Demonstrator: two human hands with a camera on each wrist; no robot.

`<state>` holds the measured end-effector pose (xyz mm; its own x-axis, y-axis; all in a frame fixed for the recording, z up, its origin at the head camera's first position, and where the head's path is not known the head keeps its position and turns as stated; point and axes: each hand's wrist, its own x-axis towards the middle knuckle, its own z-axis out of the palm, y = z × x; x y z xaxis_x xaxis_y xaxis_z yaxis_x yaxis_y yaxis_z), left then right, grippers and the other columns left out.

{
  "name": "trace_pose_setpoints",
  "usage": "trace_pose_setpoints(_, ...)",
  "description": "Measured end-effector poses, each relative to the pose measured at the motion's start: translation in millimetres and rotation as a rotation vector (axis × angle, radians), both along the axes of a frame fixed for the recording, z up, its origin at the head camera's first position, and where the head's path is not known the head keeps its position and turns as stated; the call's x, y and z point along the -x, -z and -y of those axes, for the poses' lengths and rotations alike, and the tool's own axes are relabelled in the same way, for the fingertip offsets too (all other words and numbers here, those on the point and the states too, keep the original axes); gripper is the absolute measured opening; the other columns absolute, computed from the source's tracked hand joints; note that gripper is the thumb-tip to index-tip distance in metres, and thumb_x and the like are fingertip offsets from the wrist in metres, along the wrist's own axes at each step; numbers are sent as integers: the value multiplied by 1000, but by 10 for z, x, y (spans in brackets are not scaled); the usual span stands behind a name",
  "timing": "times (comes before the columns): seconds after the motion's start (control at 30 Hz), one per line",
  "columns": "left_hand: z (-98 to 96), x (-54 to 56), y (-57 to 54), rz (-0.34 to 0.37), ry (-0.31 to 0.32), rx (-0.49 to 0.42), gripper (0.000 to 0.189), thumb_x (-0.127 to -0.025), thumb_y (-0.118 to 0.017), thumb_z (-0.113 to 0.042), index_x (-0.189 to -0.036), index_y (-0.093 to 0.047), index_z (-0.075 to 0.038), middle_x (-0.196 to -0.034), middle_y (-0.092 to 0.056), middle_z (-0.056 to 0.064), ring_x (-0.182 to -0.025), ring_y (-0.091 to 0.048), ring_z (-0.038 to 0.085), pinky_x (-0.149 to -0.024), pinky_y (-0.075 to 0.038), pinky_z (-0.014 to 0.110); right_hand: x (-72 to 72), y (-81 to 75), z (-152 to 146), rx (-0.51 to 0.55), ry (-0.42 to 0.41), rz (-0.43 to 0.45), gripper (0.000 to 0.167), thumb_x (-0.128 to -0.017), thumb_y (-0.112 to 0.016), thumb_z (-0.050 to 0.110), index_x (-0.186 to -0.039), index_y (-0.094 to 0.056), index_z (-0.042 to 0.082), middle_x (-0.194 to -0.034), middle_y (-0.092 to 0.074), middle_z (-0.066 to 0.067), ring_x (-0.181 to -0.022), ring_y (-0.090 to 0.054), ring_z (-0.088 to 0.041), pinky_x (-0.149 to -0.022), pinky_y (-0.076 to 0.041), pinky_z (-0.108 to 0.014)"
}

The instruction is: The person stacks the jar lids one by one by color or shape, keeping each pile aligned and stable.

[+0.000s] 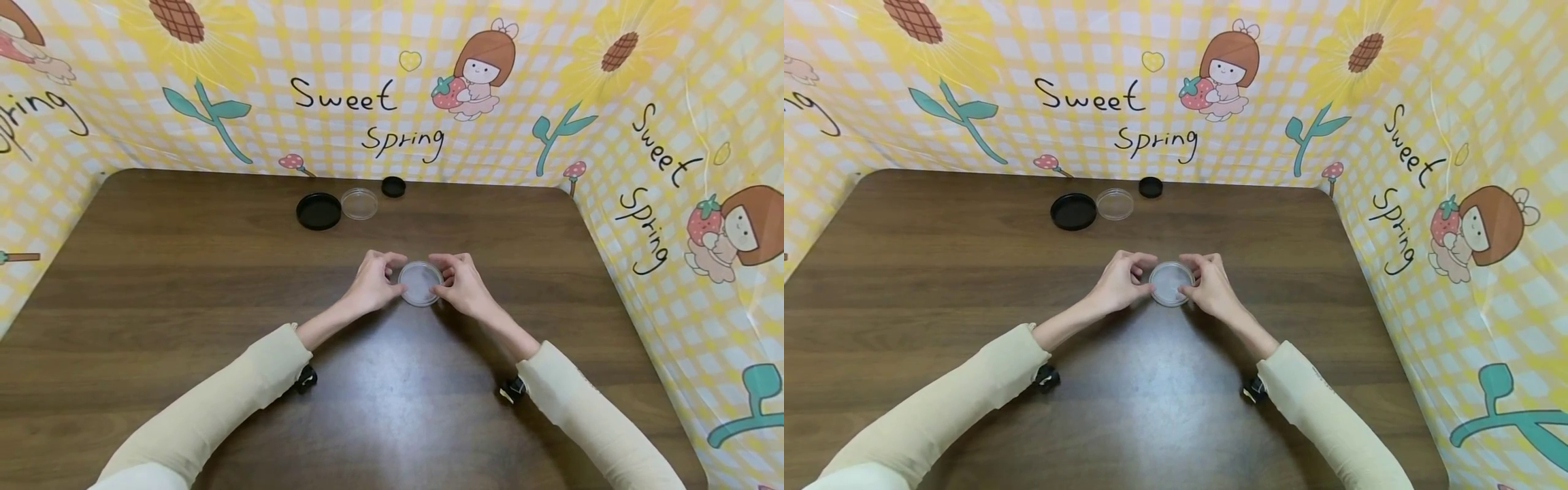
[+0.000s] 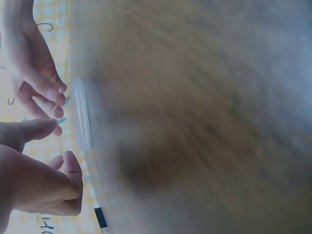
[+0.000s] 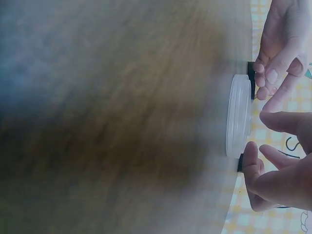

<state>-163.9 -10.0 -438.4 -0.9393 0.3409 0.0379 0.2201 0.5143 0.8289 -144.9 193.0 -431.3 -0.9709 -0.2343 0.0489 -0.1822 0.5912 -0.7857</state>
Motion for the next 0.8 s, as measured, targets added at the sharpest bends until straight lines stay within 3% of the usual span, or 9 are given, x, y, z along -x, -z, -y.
trace_pose_setpoints(0.2, 103, 10, 4, -2, -7, -23, 48, -75, -78, -2, -121, -63, -1, -102, -49, 15, -90, -49, 24, -77, -45, 31, 66, -57, 71, 16, 19, -11, 51, -78, -73, -9, -127, -57, -5, -112, -41, -23, -94, -56, -35, -78, -52, -35)
trace_pose_setpoints(0.43, 236, 37, -23, 49, -32, -23, 50, -80, -76, -4, -127, -59, -1, -110, -45, 17, -90, -52, 26, -79, -49, 33, 147, -69, 142, 13, 9, 9, 48, -81, -72, -7, -126, -56, -6, -116, -41, -23, -98, -55, -36, -82, -52, -37)
trace_pose_setpoints(0.8, 500, 219, -78, 63, -107, -64, 52, -81, -73, -1, -131, -55, 1, -117, -43, 20, -98, -51, 29, -85, -49, 35, 277, -105, 221, -4, -9, 20, 49, -81, -71, -6, -127, -56, -4, -115, -42, -23, -98, -55, -34, -85, -51, -41)
